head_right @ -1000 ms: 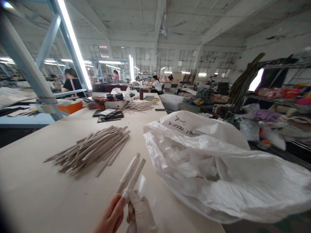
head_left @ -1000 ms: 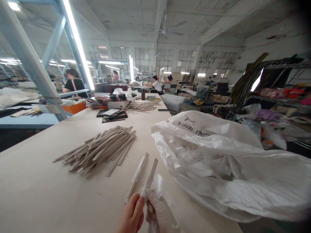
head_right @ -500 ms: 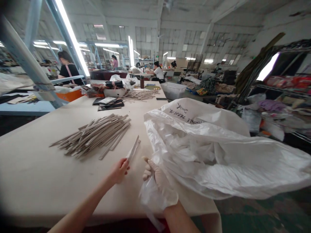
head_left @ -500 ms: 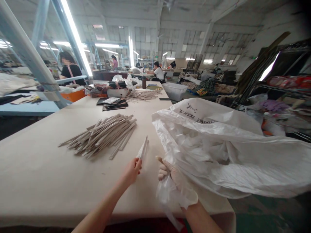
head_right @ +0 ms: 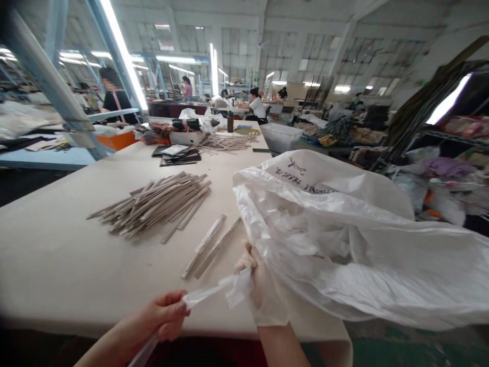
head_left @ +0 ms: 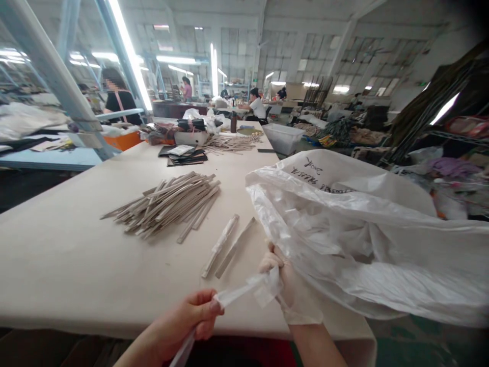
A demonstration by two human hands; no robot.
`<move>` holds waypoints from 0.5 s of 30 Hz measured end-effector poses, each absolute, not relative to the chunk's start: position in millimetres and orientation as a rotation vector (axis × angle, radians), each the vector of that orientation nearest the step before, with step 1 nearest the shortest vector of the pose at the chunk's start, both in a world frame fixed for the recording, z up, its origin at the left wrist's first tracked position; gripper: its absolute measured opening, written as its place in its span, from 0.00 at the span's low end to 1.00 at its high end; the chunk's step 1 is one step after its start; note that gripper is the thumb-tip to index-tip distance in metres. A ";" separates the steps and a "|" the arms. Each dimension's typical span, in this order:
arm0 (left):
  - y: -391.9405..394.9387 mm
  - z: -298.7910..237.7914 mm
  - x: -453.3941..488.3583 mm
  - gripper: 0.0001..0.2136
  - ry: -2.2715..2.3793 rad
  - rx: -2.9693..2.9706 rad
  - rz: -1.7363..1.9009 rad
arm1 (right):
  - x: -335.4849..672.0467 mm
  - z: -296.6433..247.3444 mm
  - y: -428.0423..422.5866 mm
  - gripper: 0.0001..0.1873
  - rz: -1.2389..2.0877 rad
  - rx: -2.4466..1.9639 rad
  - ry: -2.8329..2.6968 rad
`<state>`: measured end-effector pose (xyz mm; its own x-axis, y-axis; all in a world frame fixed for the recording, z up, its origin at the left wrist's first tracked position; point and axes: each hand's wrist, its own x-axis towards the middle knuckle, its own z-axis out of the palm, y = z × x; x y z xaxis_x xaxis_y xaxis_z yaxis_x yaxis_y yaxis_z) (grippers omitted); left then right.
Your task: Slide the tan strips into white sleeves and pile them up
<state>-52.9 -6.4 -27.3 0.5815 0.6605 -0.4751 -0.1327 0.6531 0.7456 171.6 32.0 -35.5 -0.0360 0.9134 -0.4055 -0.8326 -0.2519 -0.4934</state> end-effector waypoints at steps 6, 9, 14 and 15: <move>23.3 6.6 -63.5 0.12 1.116 1.016 1.003 | 160.4 -44.0 24.9 0.10 1.773 -0.725 -0.059; 34.8 4.2 -35.4 0.11 1.177 1.291 0.968 | 131.0 -39.5 7.9 0.16 1.759 -0.967 -0.173; 48.5 -15.1 -5.5 0.13 1.129 1.531 0.832 | 106.4 -32.7 1.8 0.25 1.718 -1.088 -0.604; 49.5 -16.9 -3.1 0.13 1.136 1.590 0.803 | 105.5 -35.0 4.5 0.23 1.725 -1.117 -0.638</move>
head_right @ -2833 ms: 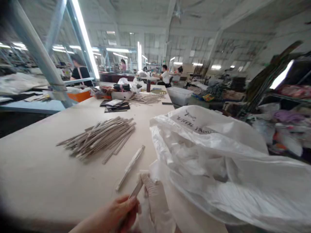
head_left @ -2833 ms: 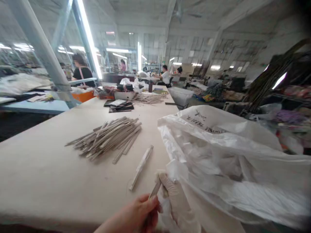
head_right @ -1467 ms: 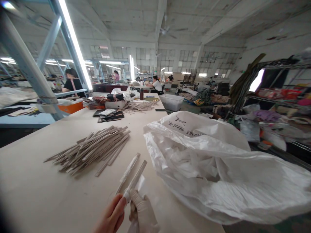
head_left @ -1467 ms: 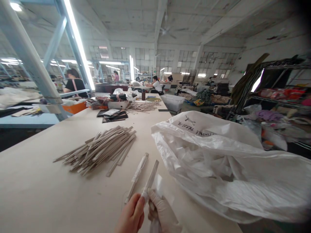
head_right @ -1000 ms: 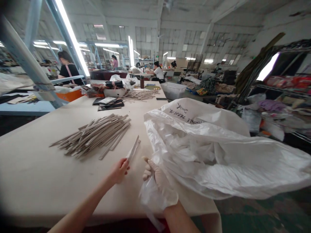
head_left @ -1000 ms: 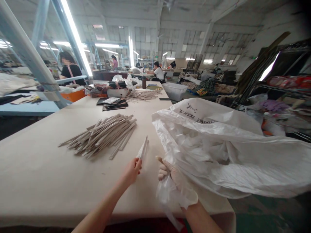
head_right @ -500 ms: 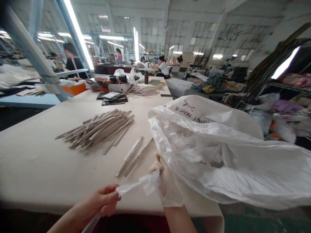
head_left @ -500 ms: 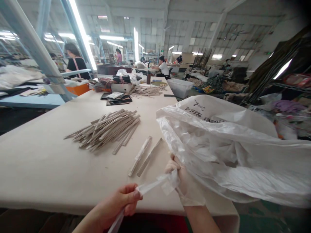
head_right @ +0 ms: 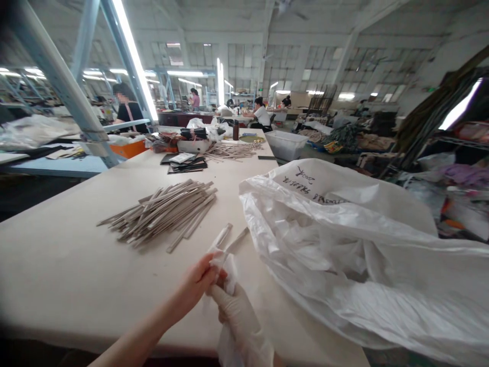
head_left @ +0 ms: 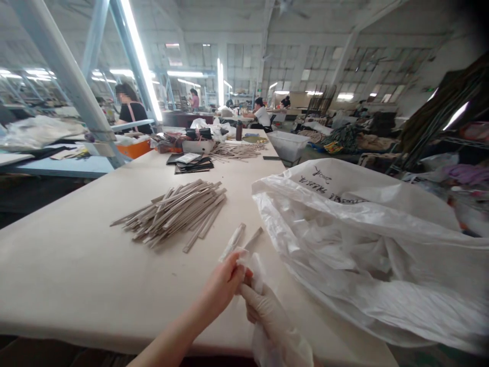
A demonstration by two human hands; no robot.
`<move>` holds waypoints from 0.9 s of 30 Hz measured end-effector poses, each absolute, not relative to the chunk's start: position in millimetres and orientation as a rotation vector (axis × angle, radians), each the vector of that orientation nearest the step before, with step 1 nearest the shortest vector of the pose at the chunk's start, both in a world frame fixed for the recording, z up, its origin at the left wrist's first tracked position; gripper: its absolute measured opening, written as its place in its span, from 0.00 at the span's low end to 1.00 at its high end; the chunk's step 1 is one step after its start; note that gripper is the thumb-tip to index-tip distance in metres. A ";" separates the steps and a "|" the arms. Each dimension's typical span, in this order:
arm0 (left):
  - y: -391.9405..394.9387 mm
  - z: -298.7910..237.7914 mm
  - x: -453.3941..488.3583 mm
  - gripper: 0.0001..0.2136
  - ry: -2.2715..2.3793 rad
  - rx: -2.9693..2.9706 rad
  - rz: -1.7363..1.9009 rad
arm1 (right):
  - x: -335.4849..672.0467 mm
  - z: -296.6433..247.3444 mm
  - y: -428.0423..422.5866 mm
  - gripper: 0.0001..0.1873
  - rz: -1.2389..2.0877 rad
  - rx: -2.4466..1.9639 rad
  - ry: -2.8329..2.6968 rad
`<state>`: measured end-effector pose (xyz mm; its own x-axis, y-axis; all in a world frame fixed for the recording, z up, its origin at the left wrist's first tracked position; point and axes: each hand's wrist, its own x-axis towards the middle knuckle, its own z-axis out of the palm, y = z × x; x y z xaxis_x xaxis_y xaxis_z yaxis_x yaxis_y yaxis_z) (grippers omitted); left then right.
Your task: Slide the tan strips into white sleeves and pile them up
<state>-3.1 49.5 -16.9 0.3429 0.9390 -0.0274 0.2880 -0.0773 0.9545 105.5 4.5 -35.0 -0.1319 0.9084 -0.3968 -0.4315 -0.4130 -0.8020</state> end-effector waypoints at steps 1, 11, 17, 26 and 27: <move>50.1 -17.5 -1.0 0.13 1.153 1.664 0.768 | 105.3 -38.9 7.4 0.22 1.726 -1.151 -0.658; 144.7 -14.6 -26.0 0.15 1.677 2.190 0.330 | 124.2 -76.8 18.2 0.23 1.845 -1.147 -0.492; 208.8 -38.3 -73.9 0.15 2.135 2.145 0.073 | 135.7 -65.1 17.5 0.26 1.821 -1.049 -0.336; 198.1 -52.9 -114.3 0.15 2.133 2.160 -0.196 | 132.9 -76.8 25.1 0.26 1.848 -0.997 -0.402; 195.6 -53.5 -114.4 0.15 2.111 2.173 -0.180 | 131.1 -76.6 26.0 0.26 1.846 -0.989 -0.436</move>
<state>-114.4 195.6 -53.5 0.0280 0.9869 -0.1590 0.9996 -0.0293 -0.0061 131.1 26.0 -76.6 -0.2093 0.8726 -0.4413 -0.5824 -0.4738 -0.6605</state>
